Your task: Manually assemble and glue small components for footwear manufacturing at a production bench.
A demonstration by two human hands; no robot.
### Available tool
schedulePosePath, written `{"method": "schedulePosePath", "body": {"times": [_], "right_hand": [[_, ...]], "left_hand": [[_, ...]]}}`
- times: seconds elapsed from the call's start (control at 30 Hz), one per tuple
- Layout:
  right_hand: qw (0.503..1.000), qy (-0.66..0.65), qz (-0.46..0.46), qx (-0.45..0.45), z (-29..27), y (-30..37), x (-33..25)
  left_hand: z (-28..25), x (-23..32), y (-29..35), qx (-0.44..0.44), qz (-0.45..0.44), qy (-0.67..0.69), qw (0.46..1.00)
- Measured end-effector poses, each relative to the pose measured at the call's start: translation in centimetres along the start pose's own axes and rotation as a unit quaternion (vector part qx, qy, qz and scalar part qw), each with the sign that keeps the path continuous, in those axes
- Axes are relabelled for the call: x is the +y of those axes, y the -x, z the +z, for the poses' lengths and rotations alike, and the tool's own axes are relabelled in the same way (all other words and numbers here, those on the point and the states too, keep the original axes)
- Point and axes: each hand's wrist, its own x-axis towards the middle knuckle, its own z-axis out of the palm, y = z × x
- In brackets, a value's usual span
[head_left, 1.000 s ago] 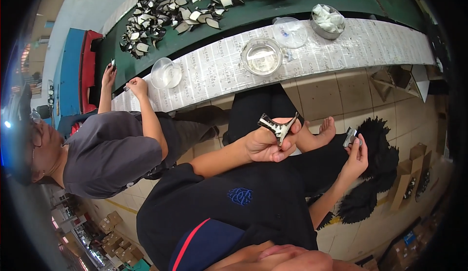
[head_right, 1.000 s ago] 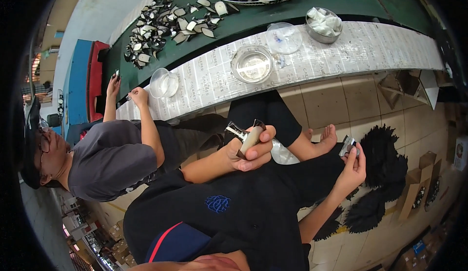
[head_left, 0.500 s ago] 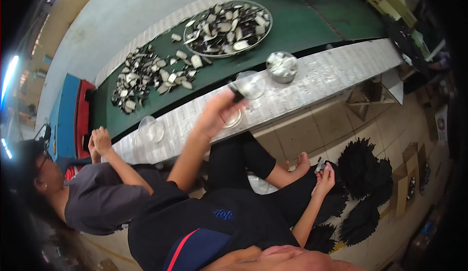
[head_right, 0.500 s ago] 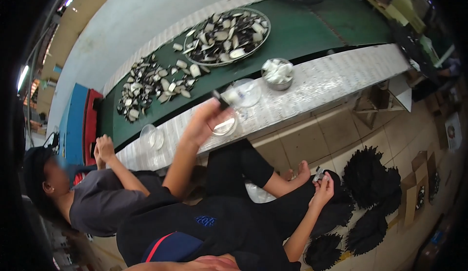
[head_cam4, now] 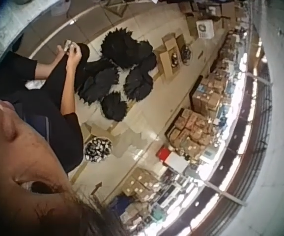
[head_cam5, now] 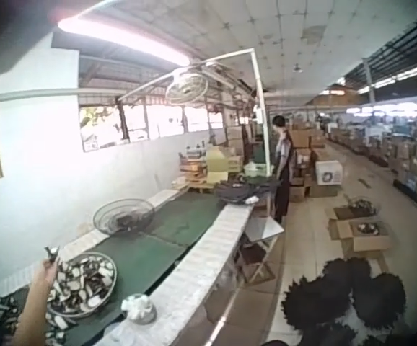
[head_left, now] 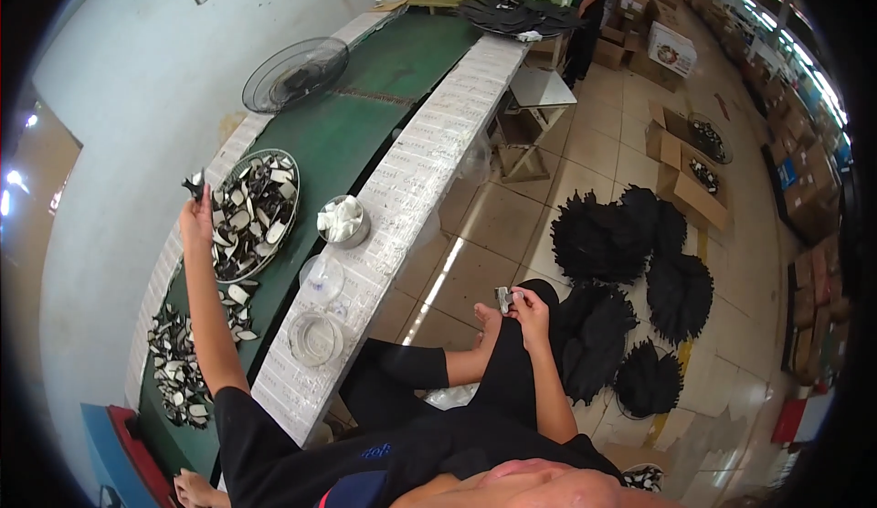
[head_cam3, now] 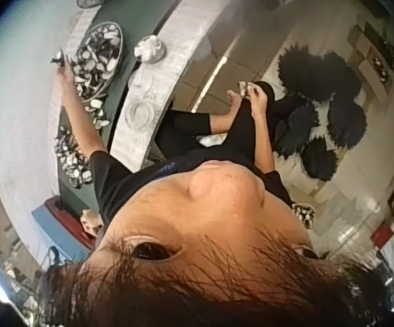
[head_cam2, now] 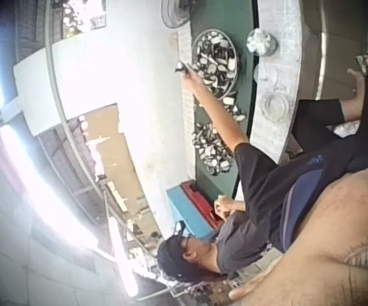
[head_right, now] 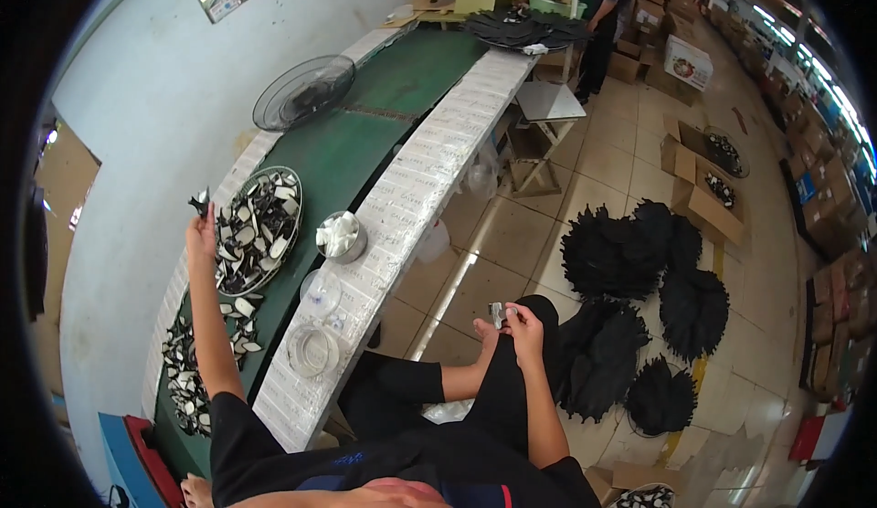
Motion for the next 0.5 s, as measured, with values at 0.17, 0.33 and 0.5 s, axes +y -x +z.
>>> {"method": "schedulePosePath", "body": {"times": [0.17, 0.33, 0.5], "right_hand": [[1.0, 0.011, -0.005, 0.011, 0.1, 0.5, -0.3], [0.997, 0.067, -0.008, -0.023, 0.6, 0.2, -0.3], [0.999, 0.045, -0.011, 0.008, 1.0, 0.2, 0.0]], "left_hand": [[7.7, -5.8, 9.8, -0.075, -0.107, -0.012, 0.991], [8.7, -7.6, 15.0, -0.094, -0.163, -0.078, 0.979], [10.4, -9.6, 19.3, -0.148, -0.185, -0.112, 0.965]]}}
